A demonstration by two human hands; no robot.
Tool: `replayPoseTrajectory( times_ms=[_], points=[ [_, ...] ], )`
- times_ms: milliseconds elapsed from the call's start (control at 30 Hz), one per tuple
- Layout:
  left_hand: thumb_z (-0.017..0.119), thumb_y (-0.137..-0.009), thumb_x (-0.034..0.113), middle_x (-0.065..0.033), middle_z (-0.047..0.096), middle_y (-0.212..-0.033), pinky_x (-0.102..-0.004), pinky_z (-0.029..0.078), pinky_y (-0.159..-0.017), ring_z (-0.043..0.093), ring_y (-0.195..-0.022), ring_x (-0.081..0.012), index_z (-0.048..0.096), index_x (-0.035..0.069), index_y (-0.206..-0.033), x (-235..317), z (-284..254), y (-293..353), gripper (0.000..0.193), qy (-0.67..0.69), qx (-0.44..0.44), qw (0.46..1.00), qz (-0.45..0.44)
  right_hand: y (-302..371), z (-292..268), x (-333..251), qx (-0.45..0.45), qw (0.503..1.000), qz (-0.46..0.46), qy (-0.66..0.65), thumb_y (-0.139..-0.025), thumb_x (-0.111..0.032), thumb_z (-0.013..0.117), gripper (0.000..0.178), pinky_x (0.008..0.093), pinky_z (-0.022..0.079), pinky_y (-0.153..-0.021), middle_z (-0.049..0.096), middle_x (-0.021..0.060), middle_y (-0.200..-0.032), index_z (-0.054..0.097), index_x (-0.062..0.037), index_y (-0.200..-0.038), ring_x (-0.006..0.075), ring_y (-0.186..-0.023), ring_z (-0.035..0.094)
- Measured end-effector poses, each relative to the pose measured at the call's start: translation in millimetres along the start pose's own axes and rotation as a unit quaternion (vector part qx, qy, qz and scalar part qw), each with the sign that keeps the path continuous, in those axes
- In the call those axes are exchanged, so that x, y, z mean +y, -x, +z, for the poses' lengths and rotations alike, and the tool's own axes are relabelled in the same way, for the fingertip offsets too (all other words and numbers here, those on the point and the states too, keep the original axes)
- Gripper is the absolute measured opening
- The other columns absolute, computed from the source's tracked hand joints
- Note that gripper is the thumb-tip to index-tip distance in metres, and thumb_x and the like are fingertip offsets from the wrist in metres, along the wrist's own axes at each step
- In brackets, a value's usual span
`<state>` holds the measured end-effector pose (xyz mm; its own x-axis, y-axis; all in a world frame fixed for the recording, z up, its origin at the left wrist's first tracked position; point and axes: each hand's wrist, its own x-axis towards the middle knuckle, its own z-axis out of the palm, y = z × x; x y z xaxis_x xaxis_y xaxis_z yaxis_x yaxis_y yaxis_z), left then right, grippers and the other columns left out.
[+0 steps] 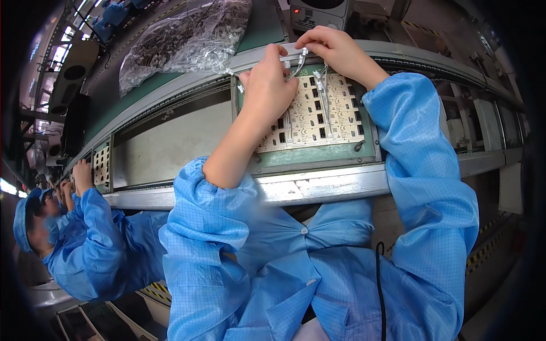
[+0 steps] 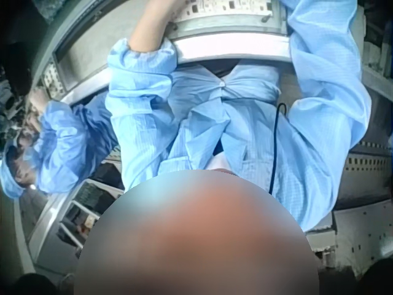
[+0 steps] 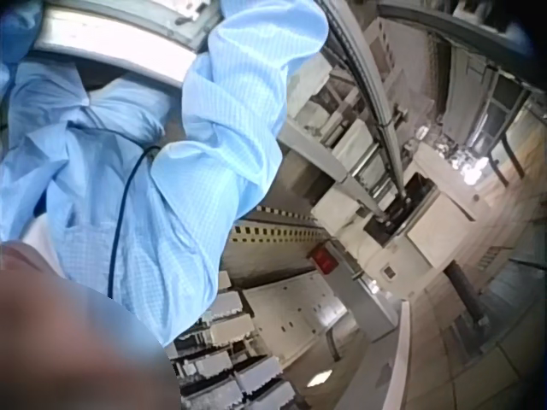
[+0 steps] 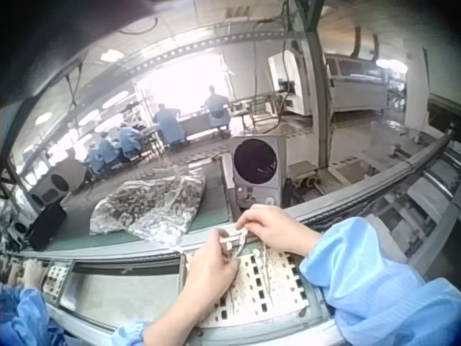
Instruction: Manually inserting components into a printed circuit board on an assembly line.
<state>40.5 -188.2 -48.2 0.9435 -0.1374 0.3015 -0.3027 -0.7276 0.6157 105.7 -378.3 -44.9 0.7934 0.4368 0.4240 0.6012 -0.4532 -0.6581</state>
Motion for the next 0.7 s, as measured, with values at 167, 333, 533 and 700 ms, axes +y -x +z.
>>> replayPoseTrajectory(
  times_ms=[167,333,533,700],
  points=[
    [0.067,-0.079,0.009,-0.0079,0.069,-0.093,-0.0471,0.035,-0.088,0.067,-0.095,-0.0278,0.054,0.007,-0.118,-0.5,-3.4,-0.2,0.041,-0.051,-0.031,0.998,0.028,0.6,-0.8,6.4,-0.088,0.991,0.024,-0.1,-0.101,-0.01,0.053,0.022,0.0265,0.049,-0.083,0.068,0.0038,-0.102,0.068,-0.004,-0.116,0.0109,-0.094,0.061],
    [0.068,-0.079,0.009,-0.0105,0.068,-0.101,-0.0486,0.037,-0.086,0.065,-0.097,-0.0294,0.053,0.006,-0.12,2.7,5.2,7.4,0.044,-0.104,0.013,0.99,0.096,0.2,-2.7,9.1,-0.099,0.99,0.056,-0.086,-0.103,-0.013,0.05,0.023,0.0237,0.048,-0.08,0.066,0.0014,-0.095,0.066,-0.0037,-0.117,0.0085,-0.086,0.058],
    [0.068,-0.085,0.013,-0.0027,0.066,-0.086,-0.043,0.038,-0.085,0.066,-0.091,-0.0241,0.053,0.011,-0.125,0.7,6.7,7.1,0.042,-0.15,0.019,0.98,0.131,-0.4,-5.1,-1.7,-0.096,0.99,0.091,-0.053,-0.103,-0.013,0.052,0.019,0.0236,0.046,-0.069,0.062,0.0007,-0.079,0.066,-0.0039,-0.112,0.0071,-0.075,0.055],
    [0.066,-0.081,0.008,-0.0128,0.067,-0.099,-0.0484,0.038,-0.084,0.065,-0.095,-0.0313,0.051,0.007,-0.121,0.6,7.9,4.6,0.043,-0.138,0.012,0.981,0.137,3.2,-9.6,-3.2,-0.099,0.99,0.097,-0.028,-0.1,-0.012,0.055,0.016,0.0268,0.046,-0.067,0.063,0.0038,-0.078,0.067,-0.0039,-0.107,0.01,-0.073,0.056]
  ],
)
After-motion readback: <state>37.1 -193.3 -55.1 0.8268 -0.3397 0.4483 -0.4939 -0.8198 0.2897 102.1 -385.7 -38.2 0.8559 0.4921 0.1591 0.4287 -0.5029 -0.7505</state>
